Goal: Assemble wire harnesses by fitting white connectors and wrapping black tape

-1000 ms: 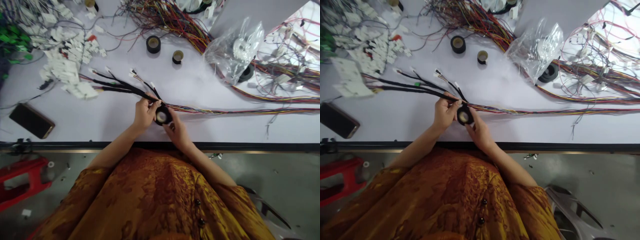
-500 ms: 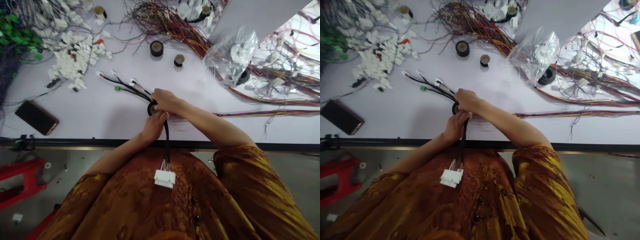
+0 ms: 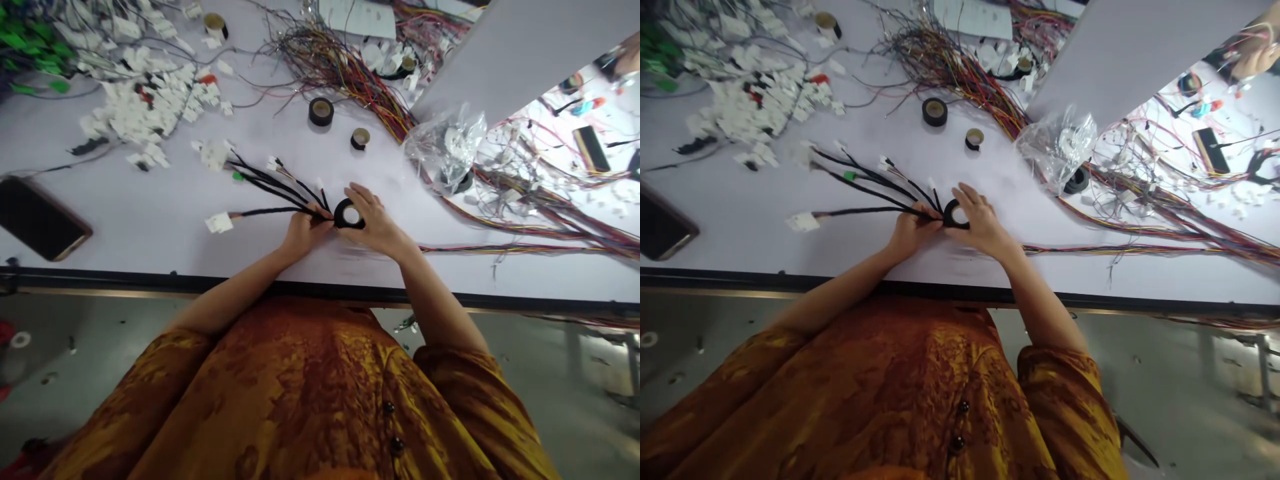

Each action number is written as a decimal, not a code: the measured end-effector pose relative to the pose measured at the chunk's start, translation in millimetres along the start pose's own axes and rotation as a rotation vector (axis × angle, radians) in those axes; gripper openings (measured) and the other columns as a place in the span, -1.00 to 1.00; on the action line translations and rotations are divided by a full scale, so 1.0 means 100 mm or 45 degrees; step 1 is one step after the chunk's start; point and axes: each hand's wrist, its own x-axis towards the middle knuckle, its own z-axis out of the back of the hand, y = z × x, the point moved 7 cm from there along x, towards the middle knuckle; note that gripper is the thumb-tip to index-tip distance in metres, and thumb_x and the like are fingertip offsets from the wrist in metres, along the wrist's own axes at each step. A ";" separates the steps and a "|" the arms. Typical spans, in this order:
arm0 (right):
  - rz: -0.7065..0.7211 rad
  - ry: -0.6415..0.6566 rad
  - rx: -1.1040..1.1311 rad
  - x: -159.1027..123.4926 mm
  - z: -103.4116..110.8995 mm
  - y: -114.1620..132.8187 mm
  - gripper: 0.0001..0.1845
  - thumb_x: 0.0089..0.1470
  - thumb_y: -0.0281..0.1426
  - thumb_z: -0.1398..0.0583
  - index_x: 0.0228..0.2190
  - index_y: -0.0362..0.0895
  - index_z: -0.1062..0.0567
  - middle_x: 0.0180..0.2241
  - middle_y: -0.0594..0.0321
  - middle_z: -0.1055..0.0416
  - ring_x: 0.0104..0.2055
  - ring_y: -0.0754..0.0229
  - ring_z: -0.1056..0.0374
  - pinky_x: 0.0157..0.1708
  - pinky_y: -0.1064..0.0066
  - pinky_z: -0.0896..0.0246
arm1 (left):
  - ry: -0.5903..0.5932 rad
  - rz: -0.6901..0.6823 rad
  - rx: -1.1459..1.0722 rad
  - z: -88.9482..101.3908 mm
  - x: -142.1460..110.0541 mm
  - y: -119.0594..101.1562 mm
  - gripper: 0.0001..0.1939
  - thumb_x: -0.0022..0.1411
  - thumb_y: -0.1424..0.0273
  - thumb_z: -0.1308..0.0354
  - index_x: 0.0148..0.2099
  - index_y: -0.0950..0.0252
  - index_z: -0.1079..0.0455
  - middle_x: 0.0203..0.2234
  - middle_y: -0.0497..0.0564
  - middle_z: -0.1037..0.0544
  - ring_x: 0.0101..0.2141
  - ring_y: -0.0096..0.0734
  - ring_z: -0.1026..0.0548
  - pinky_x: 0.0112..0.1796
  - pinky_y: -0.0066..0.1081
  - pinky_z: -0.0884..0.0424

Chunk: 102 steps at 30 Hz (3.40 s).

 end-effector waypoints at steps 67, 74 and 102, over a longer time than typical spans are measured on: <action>-0.457 -0.511 2.485 -0.95 -1.31 0.95 -0.43 -0.21 -0.05 -0.46 -0.23 -0.13 -0.54 -0.14 0.21 -0.49 -0.04 0.19 -0.39 0.06 0.27 -0.33 | 1.445 0.341 0.439 -0.52 -0.40 -0.72 -0.71 0.30 0.16 -0.08 -0.26 0.30 -0.37 -0.49 -0.05 -0.48 -0.44 -0.44 -0.45 -0.35 -0.46 -0.42; -0.623 -0.844 2.492 -1.58 -0.74 0.13 -0.54 0.00 -0.18 -0.37 -0.10 -0.11 -0.47 -0.41 0.38 -0.39 -0.46 0.38 -0.29 -0.47 0.52 -0.25 | 1.410 0.785 0.218 -0.42 -0.50 -0.72 -0.53 0.26 -0.01 -0.11 -0.10 0.33 -0.29 -0.62 -0.25 -0.08 -0.66 -0.67 0.01 -0.65 -0.61 0.06; -0.793 -1.401 2.253 -1.58 -0.98 0.64 -0.56 -0.08 -0.11 -0.41 -0.40 -0.07 -0.33 -0.58 0.44 -0.39 -0.56 0.36 -0.29 -0.50 0.47 -0.24 | 1.445 0.821 -0.298 -0.33 -0.75 -0.50 -0.68 0.33 0.13 -0.16 -0.02 0.23 -0.33 -0.42 -0.09 -0.48 -0.69 -0.73 -0.21 -0.67 -0.63 -0.05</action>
